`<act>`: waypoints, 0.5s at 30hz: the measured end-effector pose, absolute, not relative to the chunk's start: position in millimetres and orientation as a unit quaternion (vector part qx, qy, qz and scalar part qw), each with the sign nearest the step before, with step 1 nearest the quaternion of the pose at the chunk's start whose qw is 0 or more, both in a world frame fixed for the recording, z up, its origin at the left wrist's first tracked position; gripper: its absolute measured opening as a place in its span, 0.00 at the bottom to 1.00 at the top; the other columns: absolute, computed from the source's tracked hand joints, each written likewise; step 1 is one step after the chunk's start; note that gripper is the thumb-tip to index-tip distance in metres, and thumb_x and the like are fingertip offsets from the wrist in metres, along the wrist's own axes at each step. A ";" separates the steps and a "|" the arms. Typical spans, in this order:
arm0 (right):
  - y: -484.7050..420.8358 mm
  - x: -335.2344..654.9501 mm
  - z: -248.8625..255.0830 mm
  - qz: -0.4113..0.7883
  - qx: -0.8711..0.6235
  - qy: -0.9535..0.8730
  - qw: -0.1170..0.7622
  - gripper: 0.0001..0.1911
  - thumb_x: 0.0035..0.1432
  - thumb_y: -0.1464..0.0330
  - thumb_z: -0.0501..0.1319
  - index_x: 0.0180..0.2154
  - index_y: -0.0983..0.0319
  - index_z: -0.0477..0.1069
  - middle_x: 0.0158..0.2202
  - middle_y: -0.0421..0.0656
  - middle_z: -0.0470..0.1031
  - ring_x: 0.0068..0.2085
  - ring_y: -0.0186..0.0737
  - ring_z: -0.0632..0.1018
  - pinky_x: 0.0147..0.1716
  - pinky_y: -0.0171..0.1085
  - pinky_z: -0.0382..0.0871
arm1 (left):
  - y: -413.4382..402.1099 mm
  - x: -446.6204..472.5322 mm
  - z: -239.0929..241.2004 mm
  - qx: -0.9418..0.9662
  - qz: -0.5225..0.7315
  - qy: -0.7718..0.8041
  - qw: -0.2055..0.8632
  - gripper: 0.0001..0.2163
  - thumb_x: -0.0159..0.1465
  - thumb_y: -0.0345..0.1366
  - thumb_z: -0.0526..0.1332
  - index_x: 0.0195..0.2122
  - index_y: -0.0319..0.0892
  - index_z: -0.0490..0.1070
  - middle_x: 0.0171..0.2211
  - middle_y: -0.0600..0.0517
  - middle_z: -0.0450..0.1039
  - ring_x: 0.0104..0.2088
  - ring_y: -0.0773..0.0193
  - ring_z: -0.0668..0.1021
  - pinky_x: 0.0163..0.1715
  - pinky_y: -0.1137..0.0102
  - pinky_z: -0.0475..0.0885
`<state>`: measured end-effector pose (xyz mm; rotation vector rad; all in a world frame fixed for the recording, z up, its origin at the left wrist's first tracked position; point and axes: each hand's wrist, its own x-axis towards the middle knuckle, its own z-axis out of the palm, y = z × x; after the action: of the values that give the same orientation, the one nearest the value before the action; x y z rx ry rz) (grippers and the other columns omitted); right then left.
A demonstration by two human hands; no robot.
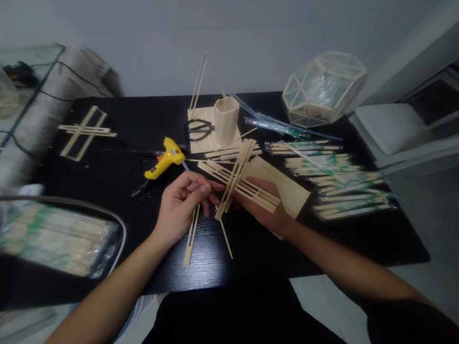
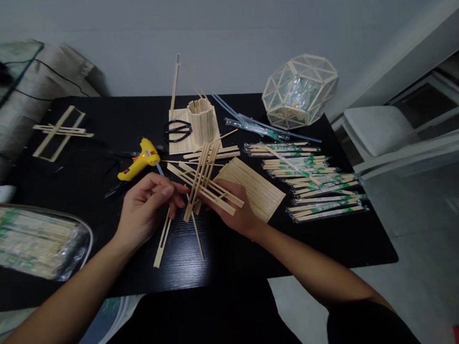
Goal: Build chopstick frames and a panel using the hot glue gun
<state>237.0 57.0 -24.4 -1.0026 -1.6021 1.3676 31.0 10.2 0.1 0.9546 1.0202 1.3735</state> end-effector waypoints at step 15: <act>58.1 237.3 -25.1 0.546 -0.391 -0.622 0.403 0.15 0.61 0.54 0.74 0.36 0.59 0.83 0.32 0.42 0.84 0.29 0.39 0.83 0.28 0.36 0.79 | 10.0 29.5 0.2 0.432 0.532 0.447 0.575 0.12 0.66 0.42 0.72 0.35 0.40 0.74 0.21 0.56 0.74 0.20 0.71 0.73 0.23 0.76 0.67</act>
<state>237.3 58.1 -25.1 -0.9884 -1.5716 1.3781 29.5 10.0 0.2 1.0122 1.0465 1.2452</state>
